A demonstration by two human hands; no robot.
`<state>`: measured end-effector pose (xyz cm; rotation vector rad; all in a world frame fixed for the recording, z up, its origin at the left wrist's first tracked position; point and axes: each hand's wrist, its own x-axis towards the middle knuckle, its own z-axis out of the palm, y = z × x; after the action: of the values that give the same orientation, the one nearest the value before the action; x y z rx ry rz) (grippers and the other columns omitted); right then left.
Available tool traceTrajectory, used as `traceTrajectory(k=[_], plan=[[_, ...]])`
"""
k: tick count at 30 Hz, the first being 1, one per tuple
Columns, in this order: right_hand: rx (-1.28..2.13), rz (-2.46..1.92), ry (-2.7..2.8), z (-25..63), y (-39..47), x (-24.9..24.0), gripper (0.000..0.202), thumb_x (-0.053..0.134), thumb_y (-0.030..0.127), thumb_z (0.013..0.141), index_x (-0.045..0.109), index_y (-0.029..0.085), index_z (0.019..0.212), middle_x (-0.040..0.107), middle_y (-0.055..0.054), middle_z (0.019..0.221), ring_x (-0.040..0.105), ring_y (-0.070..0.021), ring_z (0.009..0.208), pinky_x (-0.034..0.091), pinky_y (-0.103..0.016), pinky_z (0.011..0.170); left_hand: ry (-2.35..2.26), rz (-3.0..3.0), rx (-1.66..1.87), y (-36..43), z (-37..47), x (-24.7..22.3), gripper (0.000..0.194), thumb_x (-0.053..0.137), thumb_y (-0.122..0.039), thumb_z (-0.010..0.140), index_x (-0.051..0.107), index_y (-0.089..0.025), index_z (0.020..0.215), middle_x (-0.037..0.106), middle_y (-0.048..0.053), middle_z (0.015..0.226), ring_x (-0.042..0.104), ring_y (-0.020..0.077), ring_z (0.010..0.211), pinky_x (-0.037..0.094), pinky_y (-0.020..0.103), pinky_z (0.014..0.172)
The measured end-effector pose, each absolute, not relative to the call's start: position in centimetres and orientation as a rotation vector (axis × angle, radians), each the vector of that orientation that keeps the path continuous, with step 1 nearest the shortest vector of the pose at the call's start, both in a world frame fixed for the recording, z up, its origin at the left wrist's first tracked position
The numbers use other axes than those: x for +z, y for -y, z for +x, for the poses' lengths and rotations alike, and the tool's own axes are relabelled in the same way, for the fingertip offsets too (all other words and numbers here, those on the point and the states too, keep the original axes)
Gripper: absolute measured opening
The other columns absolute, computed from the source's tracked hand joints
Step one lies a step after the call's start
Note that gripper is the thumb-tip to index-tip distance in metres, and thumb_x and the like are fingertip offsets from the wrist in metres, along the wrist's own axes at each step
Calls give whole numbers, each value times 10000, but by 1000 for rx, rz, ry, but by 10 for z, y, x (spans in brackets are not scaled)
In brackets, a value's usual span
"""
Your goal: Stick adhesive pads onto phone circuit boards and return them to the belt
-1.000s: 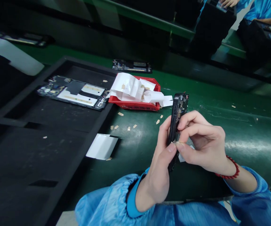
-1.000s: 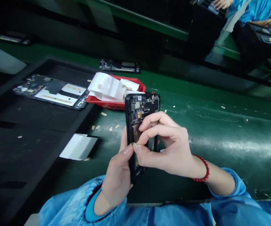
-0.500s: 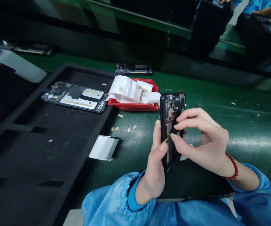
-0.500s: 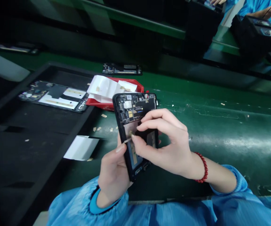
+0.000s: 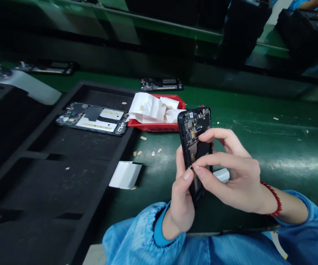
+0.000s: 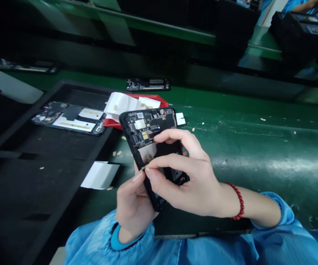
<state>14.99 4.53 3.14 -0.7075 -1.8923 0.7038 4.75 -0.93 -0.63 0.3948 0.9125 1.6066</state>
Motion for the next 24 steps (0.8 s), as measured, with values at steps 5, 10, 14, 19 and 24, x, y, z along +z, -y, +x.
traceTrajectory(k=[5,10,14,19,24], plan=[[683,-756,1883,148,-39,31,70,653,90,891,710,115,859,594,-124,1070,623,-181,1004,575,-348,866,-929,418,1612,10,47,-4,365,719,-467,813,751,-255,1109,766,28,1162,466,298,1468,349,421,1259],[791,-765,1906,148,-37,32,144,590,113,944,726,104,898,612,-105,1003,628,-168,958,571,-334,850,-954,346,1612,14,45,-6,387,733,-494,772,766,-227,1050,735,44,1241,494,337,1439,377,458,1244],[923,-768,1816,149,-40,32,174,577,112,965,747,109,932,614,-106,1043,637,-138,996,573,-265,845,-818,342,1598,12,45,-5,461,653,-503,817,728,-219,1173,714,74,1291,471,368,1456,322,529,1263],[1015,-752,1691,145,-41,25,19,729,134,850,730,120,863,611,-88,1018,644,-140,976,579,-271,885,-922,388,1487,15,42,-18,635,713,-509,741,632,-307,1337,606,27,1465,334,360,1541,234,532,1292],[1147,-799,1626,145,-45,19,34,765,162,841,749,187,824,652,-57,1032,662,-150,959,591,-312,876,-892,441,1454,14,39,-20,743,687,-470,757,535,-277,1458,552,37,1533,239,335,1580,131,510,1314]])
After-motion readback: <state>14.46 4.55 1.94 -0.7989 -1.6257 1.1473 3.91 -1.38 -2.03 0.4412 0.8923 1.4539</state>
